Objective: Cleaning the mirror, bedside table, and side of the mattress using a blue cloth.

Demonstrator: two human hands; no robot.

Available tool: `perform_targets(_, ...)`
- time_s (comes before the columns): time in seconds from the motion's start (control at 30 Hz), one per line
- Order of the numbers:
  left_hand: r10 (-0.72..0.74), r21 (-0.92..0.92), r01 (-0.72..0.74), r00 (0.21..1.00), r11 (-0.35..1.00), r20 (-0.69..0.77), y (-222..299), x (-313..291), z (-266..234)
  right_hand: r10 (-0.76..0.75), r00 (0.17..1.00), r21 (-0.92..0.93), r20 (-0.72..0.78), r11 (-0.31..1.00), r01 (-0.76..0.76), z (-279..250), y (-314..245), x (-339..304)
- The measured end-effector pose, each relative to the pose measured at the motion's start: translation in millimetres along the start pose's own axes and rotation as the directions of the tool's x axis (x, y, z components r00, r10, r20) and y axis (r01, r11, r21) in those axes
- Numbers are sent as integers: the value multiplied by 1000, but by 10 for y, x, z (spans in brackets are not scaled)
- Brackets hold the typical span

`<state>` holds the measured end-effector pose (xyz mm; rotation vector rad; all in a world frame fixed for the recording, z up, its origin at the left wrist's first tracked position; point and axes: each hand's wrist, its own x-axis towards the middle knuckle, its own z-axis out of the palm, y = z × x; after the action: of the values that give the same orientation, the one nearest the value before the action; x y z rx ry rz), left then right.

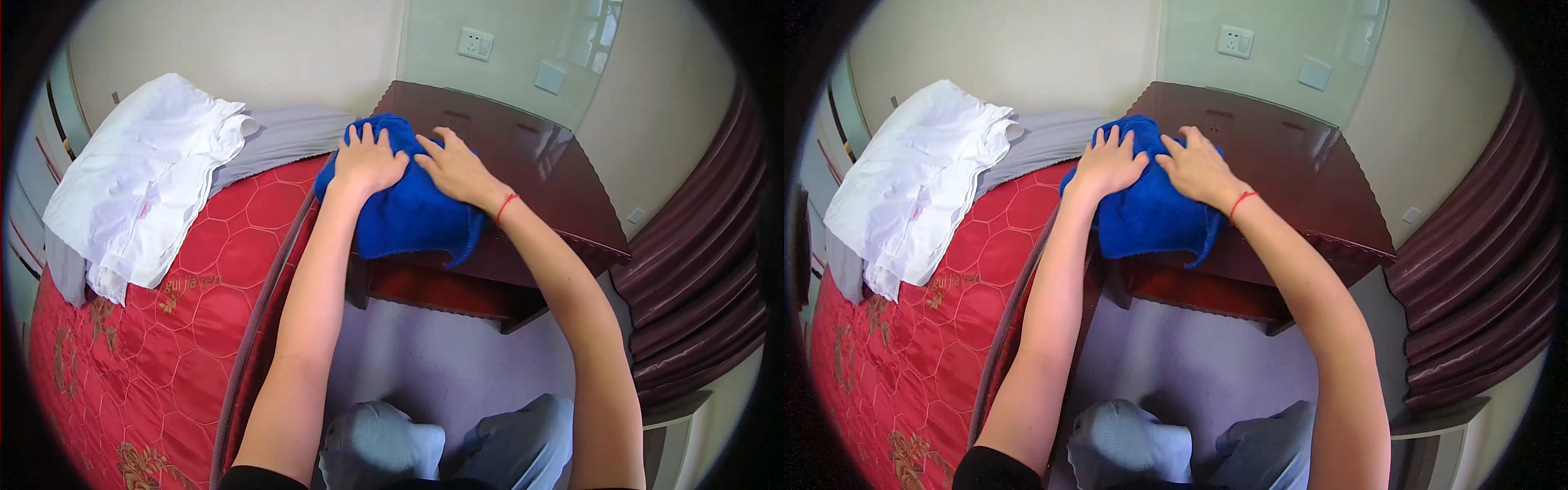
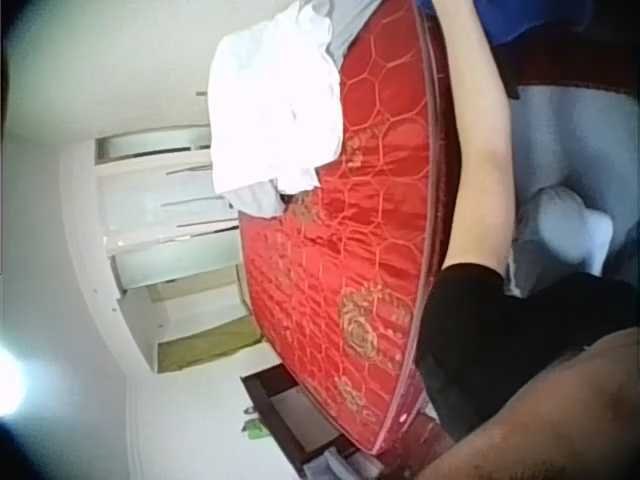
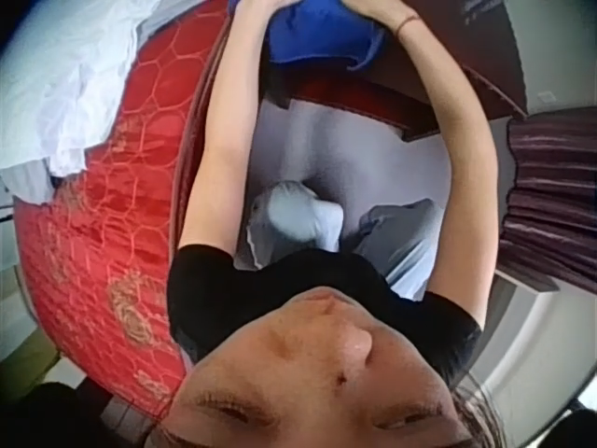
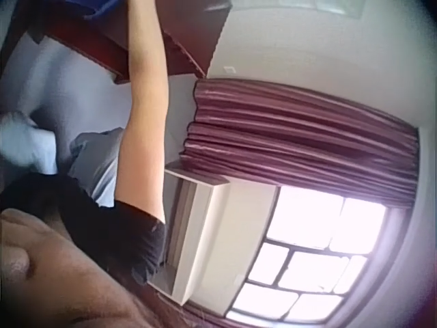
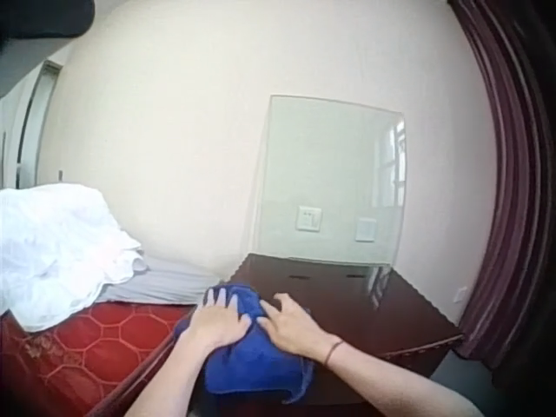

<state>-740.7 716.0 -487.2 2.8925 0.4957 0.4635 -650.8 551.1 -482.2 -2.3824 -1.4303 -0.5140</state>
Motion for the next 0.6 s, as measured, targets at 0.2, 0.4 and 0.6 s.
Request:
perform_targets(0.2, 94, -61, -98, 993, 993, -66, 4, -127, 103, 17, 999, -33, 42, 999, -16, -22, 74, -257)
perform_targets(0.4, 148, -70, -197, 888, 978, -435, 42, -557, 195, 8, 1000, 7, -11, 1000, -7, -268, -275, -585)
perform_targets(0.6, 200, -61, -298, 765, 953, -613, 14, -846, 161, 261, 957, 517, -124, 840, -161, -305, -282, -611)
